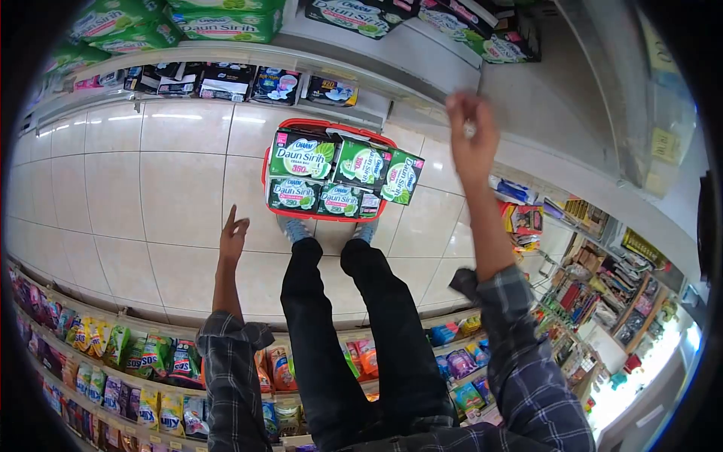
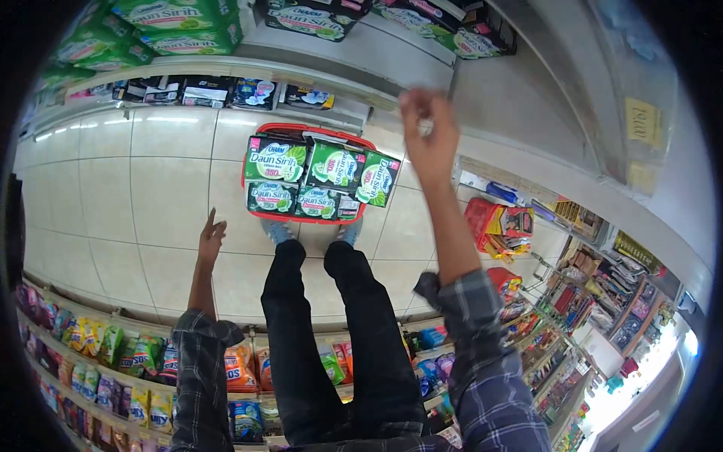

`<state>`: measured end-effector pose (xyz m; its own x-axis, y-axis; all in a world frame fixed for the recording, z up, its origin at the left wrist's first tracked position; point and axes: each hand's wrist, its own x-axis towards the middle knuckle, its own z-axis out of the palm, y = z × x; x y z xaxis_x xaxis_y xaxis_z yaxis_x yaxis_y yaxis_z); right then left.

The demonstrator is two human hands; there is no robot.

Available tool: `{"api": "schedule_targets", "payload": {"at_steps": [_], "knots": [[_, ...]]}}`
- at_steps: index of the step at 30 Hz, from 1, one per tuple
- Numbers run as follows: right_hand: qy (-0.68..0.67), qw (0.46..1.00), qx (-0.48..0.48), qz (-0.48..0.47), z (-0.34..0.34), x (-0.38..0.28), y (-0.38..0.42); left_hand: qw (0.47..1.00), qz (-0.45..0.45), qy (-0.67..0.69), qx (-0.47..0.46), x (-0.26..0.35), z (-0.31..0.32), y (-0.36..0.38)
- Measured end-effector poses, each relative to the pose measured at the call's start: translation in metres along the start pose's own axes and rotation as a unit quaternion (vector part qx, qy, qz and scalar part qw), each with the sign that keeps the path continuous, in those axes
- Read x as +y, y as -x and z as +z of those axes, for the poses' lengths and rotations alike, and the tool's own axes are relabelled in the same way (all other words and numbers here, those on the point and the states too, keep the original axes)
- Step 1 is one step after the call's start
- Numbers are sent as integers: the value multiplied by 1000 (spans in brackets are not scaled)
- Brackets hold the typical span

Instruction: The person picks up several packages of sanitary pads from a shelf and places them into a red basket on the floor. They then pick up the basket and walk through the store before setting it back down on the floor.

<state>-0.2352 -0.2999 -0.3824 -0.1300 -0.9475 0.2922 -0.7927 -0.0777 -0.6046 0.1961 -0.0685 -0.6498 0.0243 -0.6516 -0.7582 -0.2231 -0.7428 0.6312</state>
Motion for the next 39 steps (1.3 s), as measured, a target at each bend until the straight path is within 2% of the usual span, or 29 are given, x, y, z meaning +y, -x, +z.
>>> {"api": "schedule_targets", "payload": {"at_steps": [2,4,7,10,13,14,17,19,23,26,27,30,32,34,35,38,39], "knots": [[49,991,56,-109,6,4,-60,999,0,-51,18,-27,-14,12],[195,948,62,-244,15,22,-115,998,-37,-38,25,-37,-27,28],[250,935,-86,-237,31,80,-164,995,-83,-37,41,-47,-38,54],[342,915,-24,-214,44,62,-160,991,-109,-63,41,-65,-43,71],[372,920,-42,-120,43,48,-156,988,-125,-79,42,-78,-37,75],[368,922,-43,-114,41,45,-153,986,-134,-85,43,-81,-35,76],[352,929,-40,-108,36,37,-144,987,-148,50,45,-65,-22,75],[339,933,-31,-118,30,33,-133,990,-124,42,46,-48,-12,73],[365,925,-104,-11,7,7,-113,995,-87,47,34,-14,3,71],[347,931,-99,-59,-11,13,-105,995,-63,62,39,-2,9,71],[362,925,-117,-4,-19,5,-104,996,-47,70,43,0,11,72],[356,924,-128,56,-36,20,-104,998,-46,38,31,5,6,83],[294,946,-124,52,-54,20,-99,997,-74,-1,8,13,1,92],[214,967,-129,58,-76,11,-86,999,-29,-1,30,-2,1,93],[197,973,-116,20,-87,5,-76,999,-6,-2,40,-9,1,93],[158,979,-125,14,-126,-12,-28,999,29,17,22,60,12,140],[156,977,-145,24,-141,-35,-6,996,35,73,-31,81,18,156]]}}
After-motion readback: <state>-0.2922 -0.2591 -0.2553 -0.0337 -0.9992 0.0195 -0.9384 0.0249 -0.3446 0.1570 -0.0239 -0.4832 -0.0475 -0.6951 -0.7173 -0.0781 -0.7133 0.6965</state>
